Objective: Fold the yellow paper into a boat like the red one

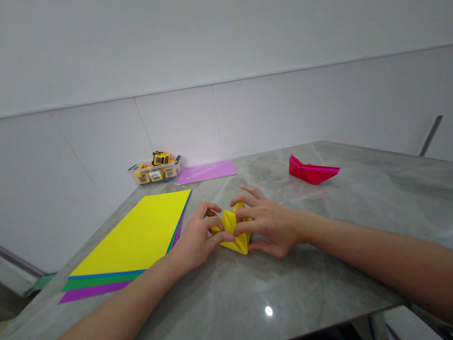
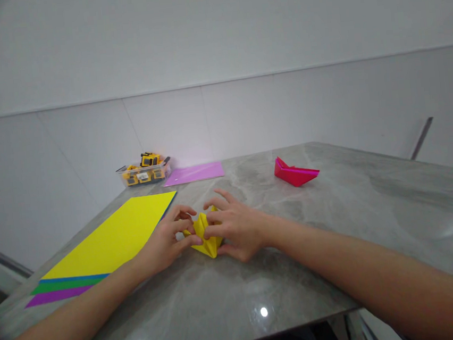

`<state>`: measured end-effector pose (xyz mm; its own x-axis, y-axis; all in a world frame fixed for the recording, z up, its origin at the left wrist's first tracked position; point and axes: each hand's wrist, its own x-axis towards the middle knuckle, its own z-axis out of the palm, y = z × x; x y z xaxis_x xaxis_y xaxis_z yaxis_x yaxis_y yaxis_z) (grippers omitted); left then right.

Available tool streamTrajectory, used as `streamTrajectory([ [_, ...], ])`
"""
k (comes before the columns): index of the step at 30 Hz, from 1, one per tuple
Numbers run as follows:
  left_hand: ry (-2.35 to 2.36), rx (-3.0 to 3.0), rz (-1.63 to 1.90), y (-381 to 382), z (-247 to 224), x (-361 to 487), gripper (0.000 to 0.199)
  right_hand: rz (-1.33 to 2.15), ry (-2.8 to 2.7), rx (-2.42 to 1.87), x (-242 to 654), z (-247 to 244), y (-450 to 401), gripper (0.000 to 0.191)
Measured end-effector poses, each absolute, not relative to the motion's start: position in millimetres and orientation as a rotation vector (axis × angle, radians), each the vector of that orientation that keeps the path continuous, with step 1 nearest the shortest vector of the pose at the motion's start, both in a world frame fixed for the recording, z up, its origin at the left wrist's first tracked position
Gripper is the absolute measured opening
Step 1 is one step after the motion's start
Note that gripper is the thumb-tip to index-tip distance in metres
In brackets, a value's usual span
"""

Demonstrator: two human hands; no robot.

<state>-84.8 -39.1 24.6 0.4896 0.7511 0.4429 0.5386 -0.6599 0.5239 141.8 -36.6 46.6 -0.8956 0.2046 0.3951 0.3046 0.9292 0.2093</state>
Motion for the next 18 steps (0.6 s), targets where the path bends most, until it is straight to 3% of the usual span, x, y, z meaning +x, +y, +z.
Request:
streamTrajectory([
  [3,1.141,2.158,1.068,-37,26,-83,0.024,-0.419,-2.665,-0.378,142,47,-35,0.035],
  [9,1.031,1.444,1.035,-37,24,-75,0.043,-0.288,-2.423,-0.508,142,41,-22,0.008],
  [18,0.955,1.168,0.959,-37,29,-74,0.023,-0.062,-2.416,-0.609,139,45,-18,0.015],
])
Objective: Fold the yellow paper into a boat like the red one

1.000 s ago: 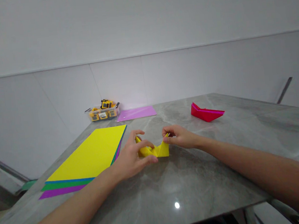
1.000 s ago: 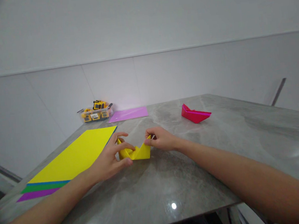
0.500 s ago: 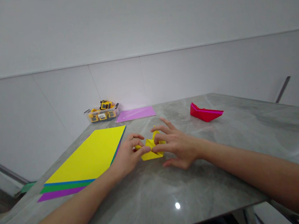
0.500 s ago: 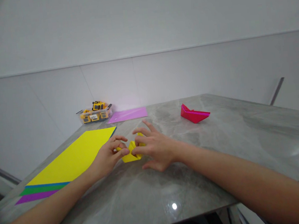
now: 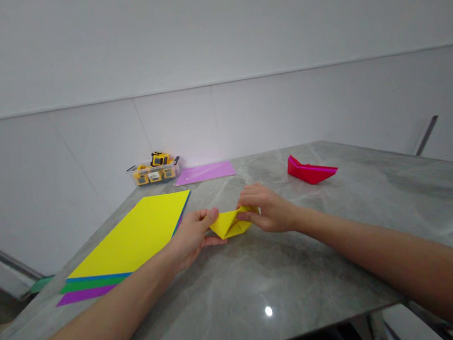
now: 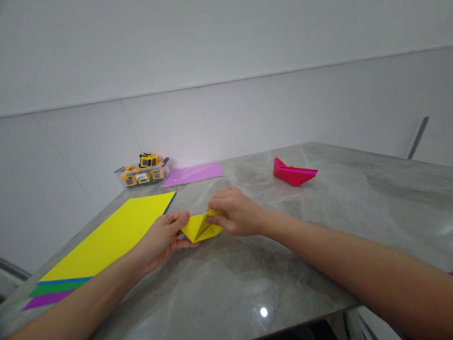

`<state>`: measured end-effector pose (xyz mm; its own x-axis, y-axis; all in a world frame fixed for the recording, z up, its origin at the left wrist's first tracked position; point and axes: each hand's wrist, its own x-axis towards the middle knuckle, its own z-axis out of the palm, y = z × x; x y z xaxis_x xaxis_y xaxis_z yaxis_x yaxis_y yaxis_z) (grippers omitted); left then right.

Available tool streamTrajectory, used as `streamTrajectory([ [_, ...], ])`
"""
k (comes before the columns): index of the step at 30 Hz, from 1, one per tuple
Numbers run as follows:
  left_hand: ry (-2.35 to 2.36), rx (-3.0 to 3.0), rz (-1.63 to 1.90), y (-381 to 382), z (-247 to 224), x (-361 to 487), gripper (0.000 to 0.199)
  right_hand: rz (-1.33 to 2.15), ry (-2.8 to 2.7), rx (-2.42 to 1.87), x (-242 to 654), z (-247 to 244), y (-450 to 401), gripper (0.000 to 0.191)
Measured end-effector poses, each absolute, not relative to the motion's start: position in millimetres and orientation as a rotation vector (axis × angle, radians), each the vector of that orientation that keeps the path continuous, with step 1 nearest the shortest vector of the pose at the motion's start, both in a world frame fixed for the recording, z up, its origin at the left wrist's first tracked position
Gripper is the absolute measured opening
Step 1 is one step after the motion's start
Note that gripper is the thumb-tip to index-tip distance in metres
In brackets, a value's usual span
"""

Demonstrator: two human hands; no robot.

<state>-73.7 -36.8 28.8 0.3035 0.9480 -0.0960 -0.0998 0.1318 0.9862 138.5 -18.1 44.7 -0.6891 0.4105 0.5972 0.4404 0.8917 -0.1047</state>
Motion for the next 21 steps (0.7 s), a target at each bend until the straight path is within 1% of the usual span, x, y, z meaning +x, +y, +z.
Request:
streamTrajectory([
  [5,1.000,1.129,0.933,-36,28,-72,0.023,0.177,-2.435,-0.694,141,47,-17,0.023],
  [7,1.021,1.112,0.933,-37,28,-72,0.022,0.220,-2.431,-0.728,141,46,-16,0.026],
  [11,1.034,1.129,0.931,-38,26,-71,0.024,0.176,-2.429,-0.694,142,41,-16,0.027],
  [15,0.979,1.147,1.018,-41,26,-71,0.025,0.005,-2.363,-0.624,141,35,-18,0.014],
  [16,0.950,1.135,1.029,-43,26,-71,0.025,-0.032,-2.316,-0.621,141,34,-19,0.016],
  [19,0.880,1.084,1.019,-46,28,-70,0.027,-0.048,-2.231,-0.609,142,33,-20,0.050],
  [21,0.874,1.035,1.030,-46,29,-71,0.027,0.034,-2.296,-0.548,143,33,-19,0.068],
])
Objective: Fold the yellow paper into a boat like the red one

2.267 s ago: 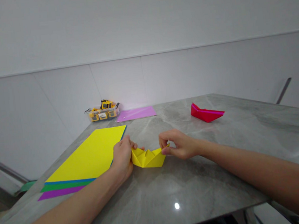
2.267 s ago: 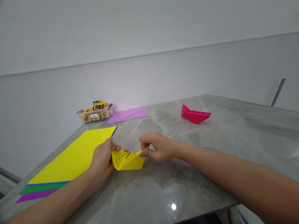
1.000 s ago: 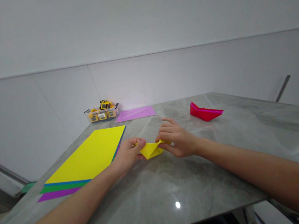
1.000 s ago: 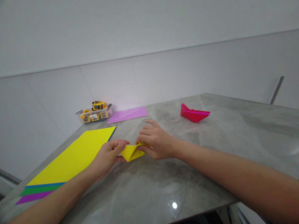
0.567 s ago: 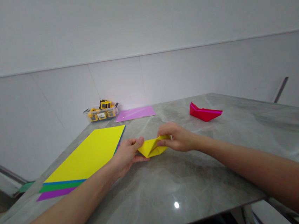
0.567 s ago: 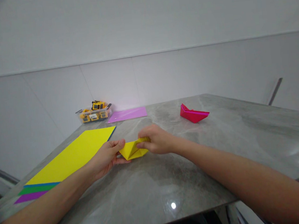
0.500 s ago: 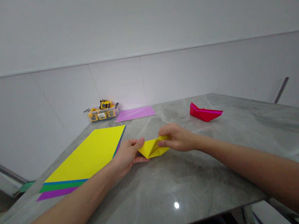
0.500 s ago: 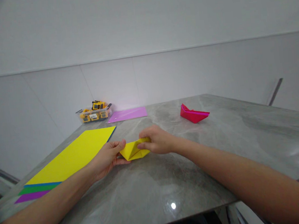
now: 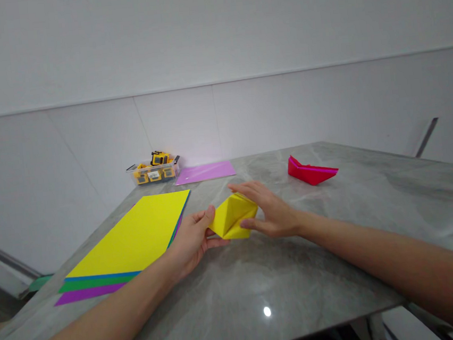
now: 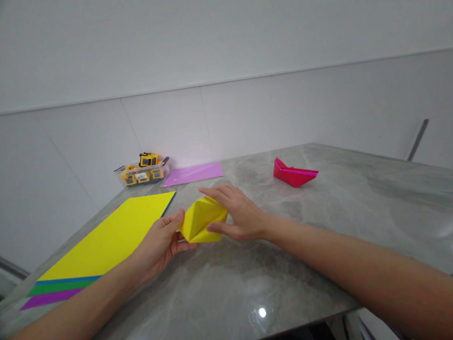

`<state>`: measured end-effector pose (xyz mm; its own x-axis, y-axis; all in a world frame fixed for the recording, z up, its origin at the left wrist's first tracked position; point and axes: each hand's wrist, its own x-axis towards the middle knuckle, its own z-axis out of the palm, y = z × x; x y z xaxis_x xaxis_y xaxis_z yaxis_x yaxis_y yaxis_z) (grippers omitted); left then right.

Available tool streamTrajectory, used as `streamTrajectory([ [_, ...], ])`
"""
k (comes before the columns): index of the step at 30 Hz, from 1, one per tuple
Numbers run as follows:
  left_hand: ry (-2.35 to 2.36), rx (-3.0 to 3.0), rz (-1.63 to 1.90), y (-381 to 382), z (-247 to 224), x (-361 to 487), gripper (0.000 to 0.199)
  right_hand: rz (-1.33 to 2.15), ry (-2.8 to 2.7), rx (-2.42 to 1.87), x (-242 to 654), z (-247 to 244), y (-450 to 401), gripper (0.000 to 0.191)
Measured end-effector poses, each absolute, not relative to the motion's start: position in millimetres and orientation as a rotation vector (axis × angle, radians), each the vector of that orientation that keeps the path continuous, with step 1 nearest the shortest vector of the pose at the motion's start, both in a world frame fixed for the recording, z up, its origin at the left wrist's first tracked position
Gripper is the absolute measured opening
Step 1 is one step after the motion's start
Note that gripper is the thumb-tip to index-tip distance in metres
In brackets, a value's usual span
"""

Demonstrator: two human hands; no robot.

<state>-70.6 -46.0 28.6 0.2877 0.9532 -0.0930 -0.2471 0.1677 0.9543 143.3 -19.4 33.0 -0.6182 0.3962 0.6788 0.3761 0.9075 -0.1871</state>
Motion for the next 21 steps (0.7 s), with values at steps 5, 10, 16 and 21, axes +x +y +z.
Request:
streamTrajectory([
  [5,0.883,0.897,1.064,-41,27,-74,0.022,0.294,-2.299,-0.444,146,28,-17,0.081],
  [10,0.822,0.874,1.000,-42,24,-73,0.017,0.311,-2.264,-0.373,141,25,-23,0.107],
  [16,0.884,0.859,1.049,-46,22,-66,0.016,0.185,-2.232,-0.437,136,24,-32,0.115],
  [21,0.935,0.886,1.069,-48,20,-65,0.016,0.180,-2.233,-0.508,134,24,-34,0.112],
])
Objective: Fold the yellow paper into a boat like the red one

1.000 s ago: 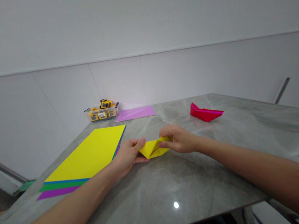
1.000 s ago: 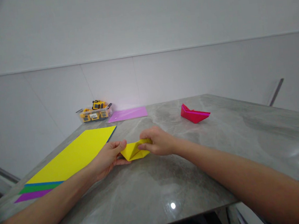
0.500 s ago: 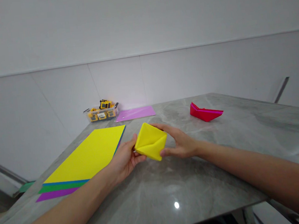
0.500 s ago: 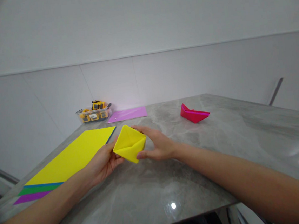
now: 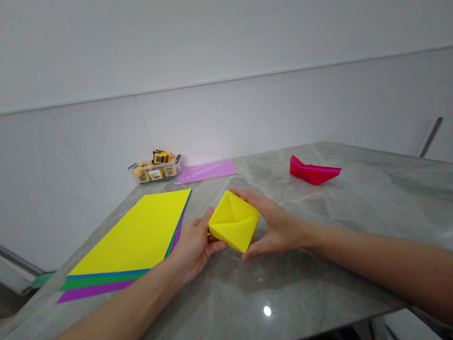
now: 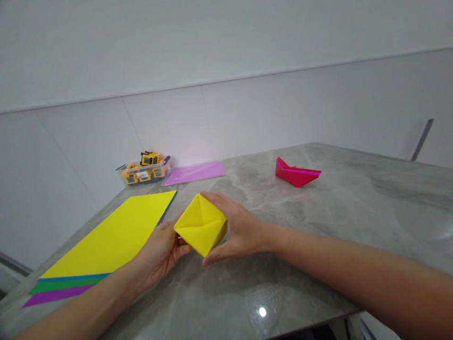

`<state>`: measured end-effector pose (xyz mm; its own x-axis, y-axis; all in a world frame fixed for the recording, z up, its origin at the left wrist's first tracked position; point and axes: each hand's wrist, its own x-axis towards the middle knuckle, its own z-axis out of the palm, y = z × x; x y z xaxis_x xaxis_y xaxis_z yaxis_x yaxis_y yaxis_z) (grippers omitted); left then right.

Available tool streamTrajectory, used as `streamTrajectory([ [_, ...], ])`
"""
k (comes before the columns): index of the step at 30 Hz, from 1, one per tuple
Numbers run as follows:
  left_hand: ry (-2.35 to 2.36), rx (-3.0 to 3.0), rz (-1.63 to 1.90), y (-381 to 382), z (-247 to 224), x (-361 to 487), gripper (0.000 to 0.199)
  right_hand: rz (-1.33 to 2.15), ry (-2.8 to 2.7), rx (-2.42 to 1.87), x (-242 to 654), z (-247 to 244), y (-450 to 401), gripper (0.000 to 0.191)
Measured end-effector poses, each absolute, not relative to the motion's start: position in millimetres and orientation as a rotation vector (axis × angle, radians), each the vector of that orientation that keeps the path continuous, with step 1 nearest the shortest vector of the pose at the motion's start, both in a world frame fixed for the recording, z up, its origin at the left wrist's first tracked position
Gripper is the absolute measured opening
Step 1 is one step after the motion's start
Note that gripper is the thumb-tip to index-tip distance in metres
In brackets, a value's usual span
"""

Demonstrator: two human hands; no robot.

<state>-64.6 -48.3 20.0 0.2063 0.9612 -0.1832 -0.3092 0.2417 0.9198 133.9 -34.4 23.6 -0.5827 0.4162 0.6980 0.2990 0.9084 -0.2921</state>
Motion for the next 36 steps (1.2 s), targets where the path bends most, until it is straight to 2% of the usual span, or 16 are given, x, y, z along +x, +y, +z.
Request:
streamTrajectory([
  [9,1.104,1.214,1.075,-44,18,-69,0.037,0.207,-2.204,-0.705,126,32,-42,0.099],
  [13,1.237,1.605,1.150,-42,20,-76,0.048,0.180,-2.193,-0.763,128,31,-39,0.095],
  [16,1.061,1.978,1.167,-47,24,-81,0.054,0.160,-2.196,-0.749,130,31,-37,0.094],
  [20,0.941,2.460,0.986,-53,25,-84,0.092,0.192,-2.224,-0.673,130,33,-40,0.089],
  [22,0.988,2.549,0.938,-53,23,-83,0.101,0.204,-2.233,-0.651,129,34,-42,0.087],
  [27,1.047,2.620,0.914,-49,19,-84,0.106,0.226,-2.261,-0.638,129,33,-43,0.090],
  [32,1.062,2.684,0.888,-48,23,-87,0.100,0.214,-2.261,-0.628,130,31,-43,0.086],
  [36,1.073,2.678,0.868,-50,27,-88,0.090,0.232,-2.262,-0.626,130,31,-43,0.076],
])
